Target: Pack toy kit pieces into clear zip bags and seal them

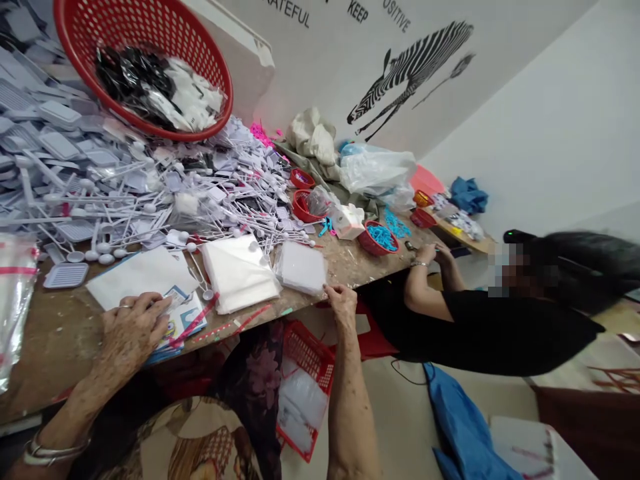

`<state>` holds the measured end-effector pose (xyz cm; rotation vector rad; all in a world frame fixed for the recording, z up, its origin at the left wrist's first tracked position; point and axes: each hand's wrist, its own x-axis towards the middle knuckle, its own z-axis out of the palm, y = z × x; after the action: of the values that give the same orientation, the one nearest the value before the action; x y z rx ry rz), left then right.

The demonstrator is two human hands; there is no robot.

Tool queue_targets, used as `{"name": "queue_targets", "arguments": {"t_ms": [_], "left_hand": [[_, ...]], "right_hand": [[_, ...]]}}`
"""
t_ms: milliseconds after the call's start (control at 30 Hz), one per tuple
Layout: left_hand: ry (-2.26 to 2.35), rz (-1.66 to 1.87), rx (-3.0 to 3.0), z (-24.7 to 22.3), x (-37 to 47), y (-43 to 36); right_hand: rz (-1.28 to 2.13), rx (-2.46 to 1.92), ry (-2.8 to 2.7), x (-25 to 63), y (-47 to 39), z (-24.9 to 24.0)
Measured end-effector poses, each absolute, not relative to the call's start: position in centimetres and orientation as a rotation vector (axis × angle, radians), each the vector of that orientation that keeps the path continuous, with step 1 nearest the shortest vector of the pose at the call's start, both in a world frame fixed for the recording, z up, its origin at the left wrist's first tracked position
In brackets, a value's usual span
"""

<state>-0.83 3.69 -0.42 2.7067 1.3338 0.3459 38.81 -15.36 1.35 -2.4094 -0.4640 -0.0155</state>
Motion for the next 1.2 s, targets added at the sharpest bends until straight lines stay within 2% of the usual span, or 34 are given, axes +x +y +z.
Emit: {"name": "queue_targets", "arguments": {"t_ms": [267, 433, 500, 700, 833, 967, 1200], "left_hand": [[1.385, 0.325, 2.710, -0.2, -0.6, 3.2], [1.367, 0.258, 2.679, 0.3, -0.8, 2.6], [1.354, 0.255, 2.667, 0.5, -0.9, 2.4], [1.288, 0.226, 2.592, 1.3, -1.5, 2.0], [1.238, 0.267, 2.575, 1.2, -1.9, 2.0], [1.158, 0.364, 2.634, 0.5, -2.5, 1.9], [1.166, 0.680, 2.877, 0.0, -3.5, 0.7]], "right_hand": [[0.017, -1.770, -0.181, 38.8, -16.7, 3.1], [0.017, -1.573, -0.107, 36.0, -18.2, 3.7], [0.165, -1.566, -0.127, 33.7, -18.2, 3.8], [1.070, -1.621, -0.543, 24.3, -14.8, 4.9], [1.279, -1.689, -0.703, 22.2, -11.9, 4.6], [1.321, -1.651, -0.669, 22.8, -10.7, 3.3], [1.053, -1.754, -0.749, 22.4, -12.7, 1.6]]}}
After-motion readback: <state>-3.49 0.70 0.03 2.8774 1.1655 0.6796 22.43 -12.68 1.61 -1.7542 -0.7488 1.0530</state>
